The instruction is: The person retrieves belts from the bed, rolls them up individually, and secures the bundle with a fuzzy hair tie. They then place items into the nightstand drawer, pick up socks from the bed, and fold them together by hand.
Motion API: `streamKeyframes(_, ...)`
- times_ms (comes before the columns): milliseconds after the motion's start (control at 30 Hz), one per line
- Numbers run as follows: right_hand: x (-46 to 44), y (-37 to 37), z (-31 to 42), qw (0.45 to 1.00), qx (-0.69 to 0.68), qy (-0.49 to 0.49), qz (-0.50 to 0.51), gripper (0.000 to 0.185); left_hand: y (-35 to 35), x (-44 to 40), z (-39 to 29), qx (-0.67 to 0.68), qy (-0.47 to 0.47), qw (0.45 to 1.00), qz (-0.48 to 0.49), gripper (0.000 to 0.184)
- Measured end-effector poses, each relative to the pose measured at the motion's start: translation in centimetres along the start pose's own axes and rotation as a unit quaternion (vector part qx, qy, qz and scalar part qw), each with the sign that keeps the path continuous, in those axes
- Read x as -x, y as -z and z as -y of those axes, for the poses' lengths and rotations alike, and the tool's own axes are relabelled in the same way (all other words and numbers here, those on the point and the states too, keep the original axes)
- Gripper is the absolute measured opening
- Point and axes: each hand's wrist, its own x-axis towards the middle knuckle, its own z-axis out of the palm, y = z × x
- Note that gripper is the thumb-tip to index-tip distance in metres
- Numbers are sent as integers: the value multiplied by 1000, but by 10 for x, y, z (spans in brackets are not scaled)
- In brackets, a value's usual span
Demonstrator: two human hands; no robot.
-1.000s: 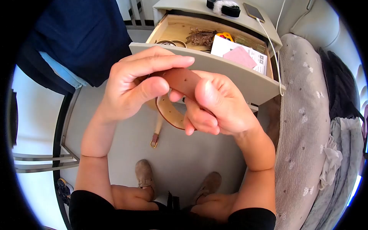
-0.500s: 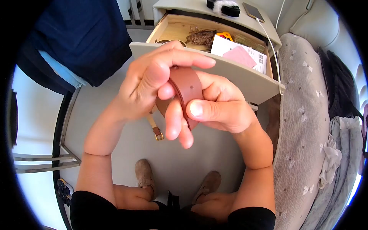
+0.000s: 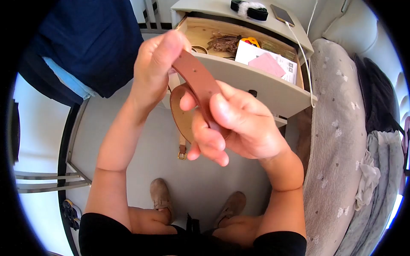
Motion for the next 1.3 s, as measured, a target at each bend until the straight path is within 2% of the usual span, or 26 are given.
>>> streamKeyframes(67,-3,2,-7,1000,0,-14,8,35,-1,-2,-7,34,-5,998,-48,53)
streamKeyframes(200,-8,-2,-9,999,27,-2,33,34,6,-3,-2,101,33,992,-64,54)
streamKeyframes(267,-9,-2,-10,999,45,-3,29,36,8,-4,0,201,107,967,-114,51)
streamKeyframes(333,-9,-2,-12,998,50,-22,20,37,15,-6,0,278,129,947,-96,51)
streamKeyframes(400,-9,-1,-13,998,51,-20,23,39,31,-7,0,333,102,937,-11,49)
streamKeyframes(467,-5,-1,-7,995,67,59,33,42,30,-5,2,252,73,965,8,51)
streamKeyframes(533,-3,-2,2,984,95,140,46,45,12,3,8,31,34,998,-36,54)
streamKeyframes(567,-2,-2,7,975,114,181,52,47,4,8,10,-32,-38,998,27,55)
streamKeyframes(600,-2,-2,13,965,131,222,55,49,-3,16,18,-14,-26,996,84,53)
streamKeyframes(700,-6,-3,17,907,274,319,-21,50,-21,36,10,12,179,961,210,50)
streamKeyframes(767,-11,2,15,839,405,343,-118,47,-49,45,21,194,86,967,142,48)
streamKeyframes(800,-15,7,13,787,487,348,-147,46,-52,48,18,156,76,977,126,45)
streamKeyframes(867,-22,27,15,607,682,382,-146,39,-47,47,12,241,220,934,144,43)
streamKeyframes(900,-19,36,21,468,793,371,-121,37,-42,47,11,281,289,903,151,42)
streamKeyframes(933,-17,38,22,437,820,353,-110,36,-39,45,16,299,291,899,134,40)
streamKeyframes(967,-14,40,22,405,845,336,-97,35,-30,41,14,263,305,901,165,39)
streamKeyframes(1033,-8,34,18,407,863,282,-100,35,-13,32,1,187,327,899,223,37)
streamKeyframes(1067,-3,30,19,397,882,238,-91,33,-12,31,-9,76,301,923,226,40)
streamKeyframes(1100,1,24,18,391,892,208,-88,34,-12,33,-8,-42,201,955,216,43)
streamKeyframes(1133,4,17,15,386,902,176,-85,36,-11,35,-7,-158,99,962,201,46)
streamKeyframes(1167,6,15,13,381,910,143,-81,39,-10,36,-8,-270,-4,946,181,50)
streamKeyframes(1200,7,17,13,388,904,151,-98,50,-6,35,-12,-329,-2,930,162,46)
streamKeyframes(1300,17,17,25,473,876,73,-57,40,15,23,-21,-378,-10,892,246,30)
